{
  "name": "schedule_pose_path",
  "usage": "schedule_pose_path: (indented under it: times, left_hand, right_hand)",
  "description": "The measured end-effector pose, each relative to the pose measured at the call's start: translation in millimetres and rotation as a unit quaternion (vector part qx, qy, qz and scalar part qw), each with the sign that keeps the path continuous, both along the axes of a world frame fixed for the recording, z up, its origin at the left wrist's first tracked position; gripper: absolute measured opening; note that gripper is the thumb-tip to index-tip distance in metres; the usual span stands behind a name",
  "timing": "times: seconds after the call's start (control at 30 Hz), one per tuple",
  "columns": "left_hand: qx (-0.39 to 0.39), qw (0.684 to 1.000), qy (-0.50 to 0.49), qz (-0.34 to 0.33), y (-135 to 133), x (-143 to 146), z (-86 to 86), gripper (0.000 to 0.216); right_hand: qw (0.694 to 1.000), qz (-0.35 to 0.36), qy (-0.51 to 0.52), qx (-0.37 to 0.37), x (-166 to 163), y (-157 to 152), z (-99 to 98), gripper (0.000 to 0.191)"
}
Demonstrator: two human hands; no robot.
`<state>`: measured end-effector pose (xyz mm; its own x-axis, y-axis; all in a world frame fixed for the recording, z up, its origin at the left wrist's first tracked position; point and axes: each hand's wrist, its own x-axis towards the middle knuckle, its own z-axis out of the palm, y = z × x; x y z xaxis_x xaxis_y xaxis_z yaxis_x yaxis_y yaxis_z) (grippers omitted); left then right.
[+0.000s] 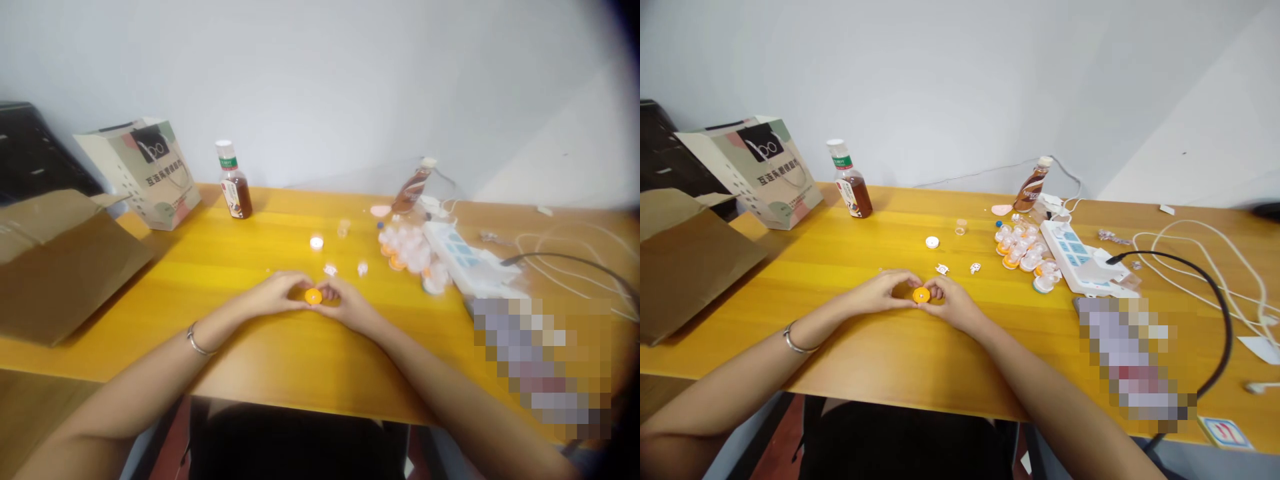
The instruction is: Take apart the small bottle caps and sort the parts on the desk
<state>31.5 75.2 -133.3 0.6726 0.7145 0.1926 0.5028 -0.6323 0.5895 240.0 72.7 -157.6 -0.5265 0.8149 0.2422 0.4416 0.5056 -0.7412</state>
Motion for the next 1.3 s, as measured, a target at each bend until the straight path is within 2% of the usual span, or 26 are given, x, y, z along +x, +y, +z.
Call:
schedule_pose_path:
  times: [0.17, 0.3, 0.37, 0.43, 0.5, 0.63, 0.77, 0.9, 1.1, 1.2, 1.3]
  left_hand:
    - [-0.009, 0.998, -0.054, 0.011, -0.1, 2.4, 3.7, 0.024]
    - [-0.002, 0.995, -0.101, -0.014, -1.8, 2.7, 10.3, 0.018]
    - [0.006, 0.994, -0.113, -0.007, 1.5, -0.6, 10.7, 0.017]
    - [0.022, 0.992, -0.117, 0.041, 10.3, -7.7, 8.0, 0.017]
    - [0.046, 0.985, -0.106, 0.126, 24.3, -18.1, 2.6, 0.018]
    - [0.078, 0.959, -0.025, 0.272, 55.9, -40.2, -9.7, 0.018]
    - [0.078, 0.945, 0.036, 0.315, 71.6, -50.4, -16.4, 0.014]
    - [0.107, 0.945, 0.055, 0.304, 71.8, -42.6, -13.8, 0.019]
    - [0.166, 0.968, 0.154, 0.108, 73.9, 2.4, 1.1, 0.036]
    - [0.154, 0.966, 0.196, 0.073, 78.4, 24.2, 4.2, 0.036]
    - [0.145, 0.965, 0.21, 0.064, 81.2, 34.4, 4.3, 0.036]
  right_hand:
    - [0.997, -0.015, 0.065, -0.039, -0.8, -0.9, 4.0, 0.029]
    - [0.991, -0.024, 0.112, -0.073, -2.1, -1.8, 5.4, 0.032]
    - [0.987, -0.033, 0.132, -0.087, -1.9, -1.4, 5.2, 0.036]
    - [0.982, -0.052, 0.153, -0.092, -1.2, -0.7, 5.2, 0.04]
    - [0.98, -0.075, 0.163, -0.085, -0.2, 0.2, 5.5, 0.038]
    - [0.981, -0.096, 0.157, -0.058, 1.0, 1.0, 6.9, 0.03]
    - [0.982, -0.1, 0.152, -0.046, 1.4, 0.9, 7.5, 0.027]
    - [0.984, -0.095, 0.143, -0.038, 1.0, 0.6, 7.0, 0.024]
    - [0.989, -0.074, 0.124, -0.032, 0.1, -1.3, 10.2, 0.02]
    - [0.989, -0.074, 0.121, -0.031, 0.6, -2.2, 11.6, 0.02]
    - [0.99, -0.075, 0.118, -0.031, 1.1, -2.2, 11.0, 0.019]
